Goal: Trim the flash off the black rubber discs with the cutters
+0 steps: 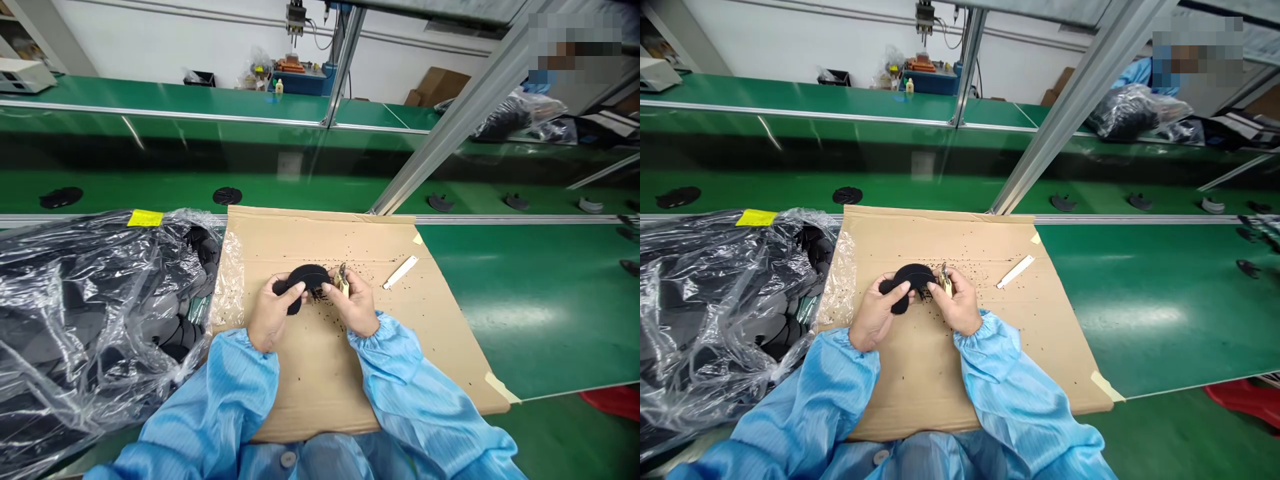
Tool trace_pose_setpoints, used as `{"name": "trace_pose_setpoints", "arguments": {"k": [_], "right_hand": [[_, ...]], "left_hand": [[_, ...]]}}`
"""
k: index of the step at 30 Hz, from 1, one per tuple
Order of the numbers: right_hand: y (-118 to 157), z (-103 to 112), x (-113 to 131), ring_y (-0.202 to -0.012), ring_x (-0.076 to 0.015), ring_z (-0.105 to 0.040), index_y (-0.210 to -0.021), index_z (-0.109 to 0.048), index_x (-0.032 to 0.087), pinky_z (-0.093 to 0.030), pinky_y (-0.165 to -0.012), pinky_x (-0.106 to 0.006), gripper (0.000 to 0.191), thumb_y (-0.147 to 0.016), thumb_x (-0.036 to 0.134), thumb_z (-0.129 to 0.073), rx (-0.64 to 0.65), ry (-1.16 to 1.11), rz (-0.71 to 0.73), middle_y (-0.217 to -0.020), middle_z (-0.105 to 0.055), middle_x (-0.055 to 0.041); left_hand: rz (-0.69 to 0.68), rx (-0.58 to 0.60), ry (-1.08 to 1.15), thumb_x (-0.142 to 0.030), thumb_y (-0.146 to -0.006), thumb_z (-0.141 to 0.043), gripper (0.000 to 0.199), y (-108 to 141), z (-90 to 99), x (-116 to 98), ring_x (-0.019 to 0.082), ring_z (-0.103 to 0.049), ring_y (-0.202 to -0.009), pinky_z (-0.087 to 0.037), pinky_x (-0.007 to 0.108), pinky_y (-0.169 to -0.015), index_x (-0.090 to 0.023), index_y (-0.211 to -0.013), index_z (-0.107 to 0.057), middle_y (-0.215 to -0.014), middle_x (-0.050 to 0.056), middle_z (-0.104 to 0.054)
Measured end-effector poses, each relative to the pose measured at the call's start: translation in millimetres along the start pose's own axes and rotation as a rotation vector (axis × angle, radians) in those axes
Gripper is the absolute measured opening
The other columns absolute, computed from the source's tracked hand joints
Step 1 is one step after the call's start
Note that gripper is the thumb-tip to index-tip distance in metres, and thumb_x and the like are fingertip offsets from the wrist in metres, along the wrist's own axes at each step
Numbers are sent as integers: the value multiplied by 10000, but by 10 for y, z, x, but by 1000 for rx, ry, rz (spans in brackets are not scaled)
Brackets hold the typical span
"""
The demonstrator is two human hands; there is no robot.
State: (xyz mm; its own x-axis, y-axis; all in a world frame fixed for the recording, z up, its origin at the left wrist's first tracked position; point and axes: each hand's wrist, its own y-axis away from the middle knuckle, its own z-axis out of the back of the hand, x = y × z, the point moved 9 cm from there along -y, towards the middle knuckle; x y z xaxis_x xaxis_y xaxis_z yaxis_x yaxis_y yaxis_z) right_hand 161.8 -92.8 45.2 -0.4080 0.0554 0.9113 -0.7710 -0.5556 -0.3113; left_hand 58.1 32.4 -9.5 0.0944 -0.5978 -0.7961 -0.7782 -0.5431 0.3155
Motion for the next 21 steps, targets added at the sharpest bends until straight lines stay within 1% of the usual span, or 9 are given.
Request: {"name": "trace_pose_setpoints", "arguments": {"k": [2, 4, 6, 9, 12, 14, 17, 19, 21], "right_hand": [[44, -21, 119, -532, -105, -498, -921, -575, 189, -456, -506, -243, 189, -821, 331, -649, -6, 56, 85, -677, -575, 16], [103, -67, 265, -572, -123, -540, -911, -562, 198, -482, -544, -264, 129, -834, 278, -629, -5, 133, 200, -710, -602, -4], [162, -128, 395, -652, -153, -598, -905, -550, 209, -518, -615, -298, 82, -844, 233, -600, 8, 183, 313, -756, -637, -31], [225, -187, 522, -754, -178, -645, -899, -549, 219, -541, -685, -326, 67, -845, 186, -570, 13, 231, 449, -815, -665, -55], [261, -246, 581, -799, -189, -654, -900, -570, 219, -542, -709, -342, 89, -836, 161, -551, 56, 273, 556, -830, -669, -61], [265, -282, 582, -811, -197, -650, -912, -587, 214, -539, -721, -359, 107, -838, 159, -533, 97, 306, 586, -833, -670, -69], [253, -298, 577, -829, -204, -641, -933, -610, 207, -534, -733, -372, 140, -843, 154, -516, 119, 363, 596, -870, -680, -80], [247, -308, 582, -866, -206, -640, -959, -617, 206, -536, -760, -377, 179, -840, 137, -503, 145, 358, 600, -910, -682, -83], [233, -318, 565, -910, -206, -639, -1006, -615, 205, -542, -788, -376, 221, -838, 135, -491, 187, 322, 580, -955, -672, -88]], "left_hand": [[-19, -45, 98, -295, -587, -851, 415, -11, 26, -25, 97, -605, -642, -486, 235, -645, -141, -881, -604, -766, 3, -661], [-2, -31, 175, -336, -591, -852, 414, -14, -4, -9, 94, -597, -663, -481, 227, -652, -137, -862, -609, -776, -1, -652], [34, -5, 231, -391, -612, -837, 408, -8, -44, 28, 92, -589, -669, -477, 217, -649, -141, -843, -613, -752, -9, -638], [109, 28, 279, -435, -653, -803, 390, 11, -91, 87, 107, -608, -719, -482, 211, -662, -146, -853, -635, -780, 7, -652], [238, 88, 327, -502, -737, -716, 398, 42, -156, 158, 170, -649, -854, -514, 269, -735, -157, -927, -660, -883, 55, -683], [286, 111, 364, -550, -767, -663, 439, 61, -175, 168, 212, -651, -942, -522, 328, -801, -169, -985, -664, -935, 77, -692], [260, 133, 402, -545, -744, -689, 494, 72, -174, 118, 242, -632, -1024, -504, 384, -883, -174, -1069, -654, -1025, 94, -690], [217, 137, 410, -479, -703, -755, 505, 71, -161, 76, 234, -632, -1012, -494, 386, -905, -164, -1084, -651, -1057, 93, -684], [166, 122, 414, -413, -653, -811, 519, 59, -133, 35, 212, -644, -952, -497, 377, -898, -163, -1078, -648, -1037, 71, -684]]}}
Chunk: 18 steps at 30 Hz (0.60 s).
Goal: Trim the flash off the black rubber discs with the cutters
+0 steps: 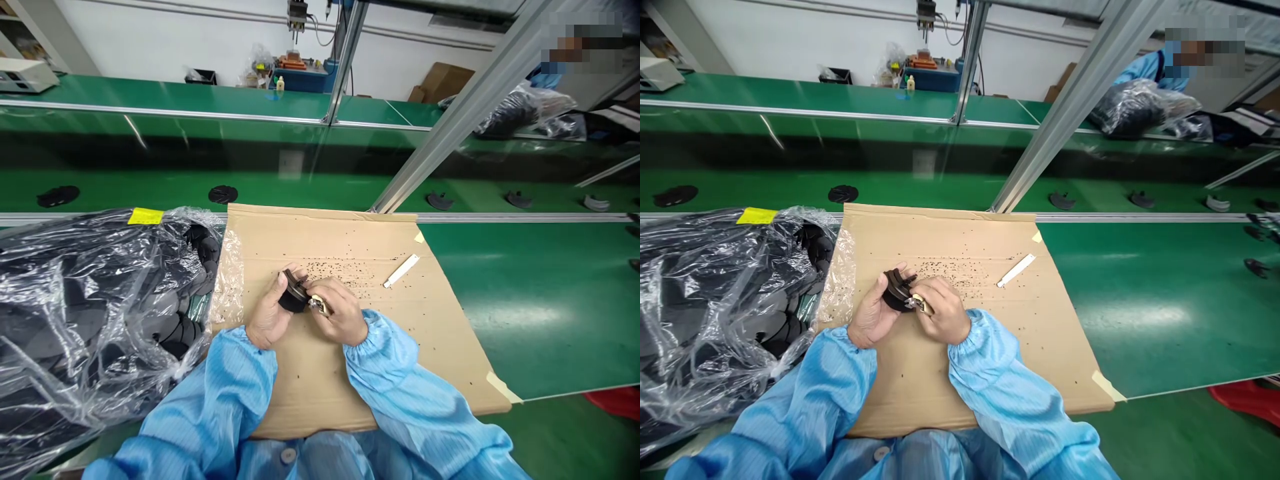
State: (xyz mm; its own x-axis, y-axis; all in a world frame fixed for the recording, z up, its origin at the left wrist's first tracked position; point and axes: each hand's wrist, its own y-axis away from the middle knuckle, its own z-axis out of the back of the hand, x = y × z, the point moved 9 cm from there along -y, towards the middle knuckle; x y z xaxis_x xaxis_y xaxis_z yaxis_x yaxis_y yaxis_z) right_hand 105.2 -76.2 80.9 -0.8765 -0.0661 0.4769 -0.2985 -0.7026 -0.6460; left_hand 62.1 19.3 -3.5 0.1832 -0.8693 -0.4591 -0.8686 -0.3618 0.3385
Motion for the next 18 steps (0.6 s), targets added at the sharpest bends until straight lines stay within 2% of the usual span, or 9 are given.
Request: {"name": "trace_pose_setpoints", "arguments": {"k": [3, 8, 13, 18], "right_hand": [[8, -3, -100, -946, -207, -627, -1079, -612, 204, -541, -814, -367, 255, -850, 172, -505, 26, 31, -65, -1005, -649, -97], [28, 23, -232, -899, -220, -593, -1171, -608, 185, -489, -827, -367, 294, -893, 222, -522, 34, 410, -86, -982, -658, -94], [41, -85, -223, -833, -216, -552, -1197, -603, 164, -431, -752, -355, 318, -894, 216, -521, 145, 522, -48, -951, -664, -79], [44, -101, -217, -823, -201, -530, -1192, -610, 166, -393, -756, -340, 299, -905, 204, -533, 175, 582, -78, -937, -672, -61]], "left_hand": [[-97, -24, -26, -382, -609, -844, 579, -11, 27, -86, 175, -656, -838, -510, 367, -856, -179, -1104, -623, -973, 34, -682], [-249, -82, -212, -387, -602, -845, 640, -4, 75, -189, 152, -655, -758, -515, 306, -741, -191, -1141, -561, -965, 58, -699], [-306, -59, -376, -390, -683, -791, 580, 8, 61, -201, 148, -644, -827, -509, 266, -747, -172, -1178, -581, -1037, 91, -706], [-296, -62, -391, -419, -692, -779, 610, -16, 107, -173, 149, -641, -803, -507, 280, -746, -173, -1219, -596, -1056, 90, -705]]}}
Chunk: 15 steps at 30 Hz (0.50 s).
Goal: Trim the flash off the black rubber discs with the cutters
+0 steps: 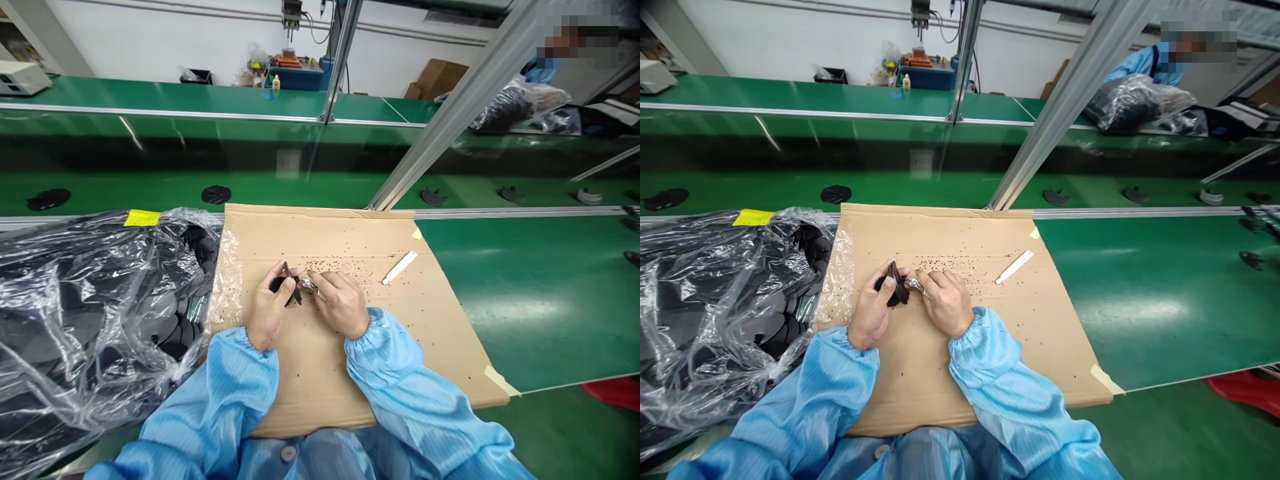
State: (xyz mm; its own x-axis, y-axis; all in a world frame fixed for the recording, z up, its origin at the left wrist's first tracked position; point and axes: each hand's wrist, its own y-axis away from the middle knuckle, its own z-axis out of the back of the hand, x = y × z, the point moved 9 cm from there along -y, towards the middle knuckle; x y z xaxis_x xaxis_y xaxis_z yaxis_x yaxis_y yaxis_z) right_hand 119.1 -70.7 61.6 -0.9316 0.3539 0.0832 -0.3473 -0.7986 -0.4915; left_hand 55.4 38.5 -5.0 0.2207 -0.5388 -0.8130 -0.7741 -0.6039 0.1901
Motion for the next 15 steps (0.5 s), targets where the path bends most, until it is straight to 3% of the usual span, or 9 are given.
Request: {"name": "trace_pose_setpoints", "arguments": {"k": [15], "right_hand": [[21, -5, 20, -748, -201, -493, -1133, -652, 196, -323, -712, -338, 273, -913, 135, -502, 83, 152, -47, -822, -666, -46]], "left_hand": [[5, -27, -130, -416, -707, -767, 641, -8, 25, 58, 114, -616, -762, -493, 279, -807, -178, -1268, -570, -1026, 63, -702]]}}
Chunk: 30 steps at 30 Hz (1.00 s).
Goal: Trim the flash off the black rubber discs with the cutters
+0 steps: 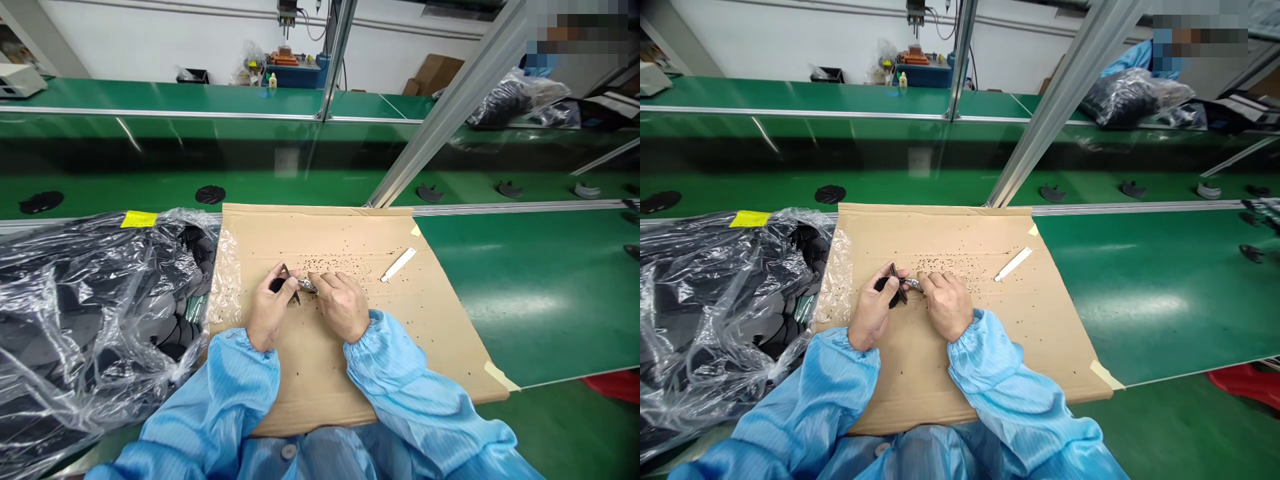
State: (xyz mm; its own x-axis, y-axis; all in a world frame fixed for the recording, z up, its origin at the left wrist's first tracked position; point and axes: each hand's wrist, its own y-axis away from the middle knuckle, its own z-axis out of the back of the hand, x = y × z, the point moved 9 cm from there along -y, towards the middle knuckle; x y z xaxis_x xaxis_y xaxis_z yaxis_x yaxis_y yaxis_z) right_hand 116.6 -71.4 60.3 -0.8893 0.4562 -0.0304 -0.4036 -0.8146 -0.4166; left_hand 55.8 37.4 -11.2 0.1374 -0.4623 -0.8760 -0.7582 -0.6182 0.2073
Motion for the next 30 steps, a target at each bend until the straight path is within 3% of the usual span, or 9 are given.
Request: {"name": "trace_pose_setpoints", "arguments": {"k": [9, 15, 22, 30], "right_hand": [[43, -123, -64, -757, -196, -571, -1174, -643, 209, -403, -705, -308, 329, -867, 145, -546, 40, -153, -83, -871, -686, -37], [22, -82, -225, -783, -183, -610, -1144, -638, 193, -477, -733, -278, 254, -921, 242, -527, -87, -358, -168, -878, -669, -47], [21, 10, -259, -890, -222, -596, -1156, -618, 175, -475, -843, -351, 268, -917, 260, -532, -179, -348, -137, -966, -661, -85], [27, -124, -436, -954, -269, -572, -1195, -603, 163, -436, -884, -402, 413, -893, 444, -577, -104, -235, -256, -1027, -649, -119]], "left_hand": [[20, -11, 42, -431, -711, -759, 567, 7, -13, 15, 122, -627, -775, -500, 273, -776, -171, -1190, -601, -1004, 65, -707], [128, 6, 260, -475, -689, -765, 474, 38, -107, 9, 153, -650, -700, -514, 299, -677, -143, -1002, -637, -953, 90, -713], [359, -20, 466, -342, -905, -494, 281, 74, -143, 55, 198, -679, -714, -522, 331, -684, -112, -998, -627, -906, 131, -724], [331, 18, 545, -300, -837, -482, 329, 55, -118, 35, 220, -664, -766, -501, 410, -809, -100, -1028, -660, -919, 121, -724]]}}
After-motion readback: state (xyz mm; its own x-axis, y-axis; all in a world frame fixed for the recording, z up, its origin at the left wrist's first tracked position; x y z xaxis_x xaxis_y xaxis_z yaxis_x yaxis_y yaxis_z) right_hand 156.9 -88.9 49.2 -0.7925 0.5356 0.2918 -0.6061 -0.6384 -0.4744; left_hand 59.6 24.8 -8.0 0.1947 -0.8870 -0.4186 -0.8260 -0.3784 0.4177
